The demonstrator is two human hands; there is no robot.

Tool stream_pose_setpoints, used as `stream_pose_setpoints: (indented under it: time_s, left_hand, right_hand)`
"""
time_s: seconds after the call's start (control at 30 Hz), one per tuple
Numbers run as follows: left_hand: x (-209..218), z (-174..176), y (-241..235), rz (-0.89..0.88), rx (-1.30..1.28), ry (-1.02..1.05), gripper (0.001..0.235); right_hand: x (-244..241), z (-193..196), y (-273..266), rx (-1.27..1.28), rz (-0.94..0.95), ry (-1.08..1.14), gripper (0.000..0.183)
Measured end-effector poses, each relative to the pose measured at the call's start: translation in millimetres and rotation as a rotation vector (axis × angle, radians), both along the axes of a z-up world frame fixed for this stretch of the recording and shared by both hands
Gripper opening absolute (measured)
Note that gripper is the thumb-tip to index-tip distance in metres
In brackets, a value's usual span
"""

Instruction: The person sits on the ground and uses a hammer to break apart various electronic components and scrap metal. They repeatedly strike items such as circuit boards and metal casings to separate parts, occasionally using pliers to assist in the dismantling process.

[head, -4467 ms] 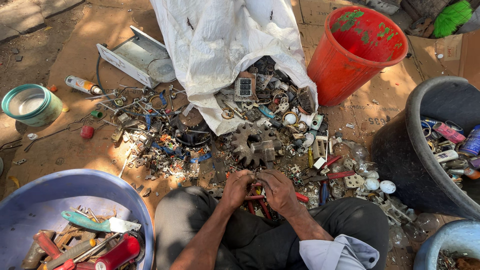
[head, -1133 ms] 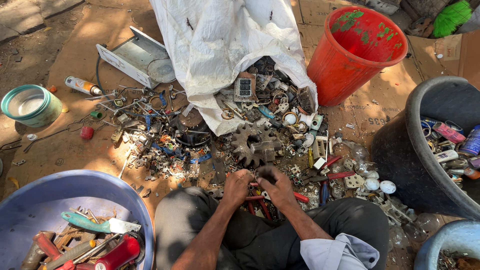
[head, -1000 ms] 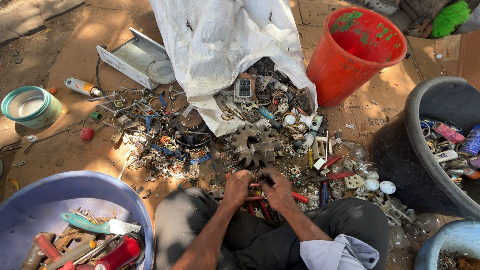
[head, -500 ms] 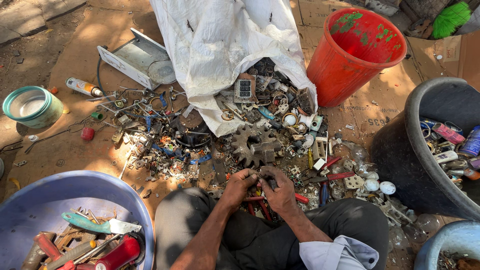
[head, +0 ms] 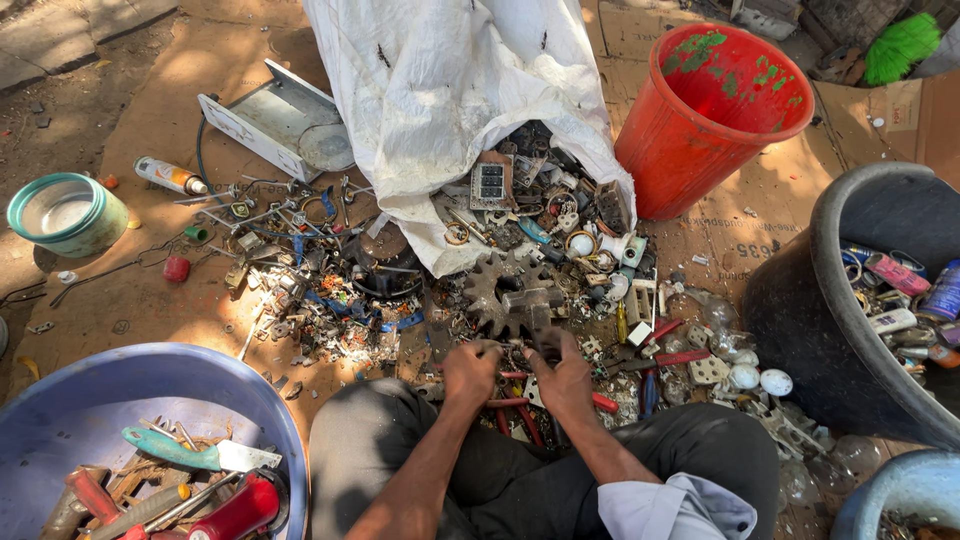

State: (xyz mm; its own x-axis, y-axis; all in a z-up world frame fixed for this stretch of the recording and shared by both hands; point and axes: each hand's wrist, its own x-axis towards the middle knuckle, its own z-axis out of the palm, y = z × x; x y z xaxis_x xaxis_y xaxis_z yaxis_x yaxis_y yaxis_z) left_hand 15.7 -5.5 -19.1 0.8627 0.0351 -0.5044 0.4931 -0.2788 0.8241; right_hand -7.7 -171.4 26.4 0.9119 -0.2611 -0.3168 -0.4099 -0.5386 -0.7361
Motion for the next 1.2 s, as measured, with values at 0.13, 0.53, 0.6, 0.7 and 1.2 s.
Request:
stream_pose_setpoints:
  time_s: [0.13, 0.53, 0.6, 0.7, 1.2]
  left_hand:
    - [26.6, -30.3, -1.4, 0.197, 0.268, -0.309, 0.027]
    - [38.5, -3.3, -2.9, 0.373, 0.169, -0.305, 0.016]
    - [38.7, 0.6, -1.4, 0.358, 0.177, -0.249, 0.019]
    - [41.5, 3.7, 0.0, 0.328, 0.187, -0.128, 0.02]
    - [43.3, 0.4, 3.0, 0.365, 0.264, -0.115, 0.022]
  right_hand:
    - [7.5, -21.0, -7.1, -0.041, 0.038, -0.074, 0.041]
    - [23.2, -6.4, 2.2, 0.649, -0.175, 0.297, 0.037]
    - [15.4, 0.8, 6.0, 0.404, -0.058, 0.113, 0.036]
    - [8.9, 9.9, -1.2, 0.243, 0.108, -0.277, 0.03]
    - [20.8, 38.2, 13.7, -0.208, 0.235, -0.036, 0.044]
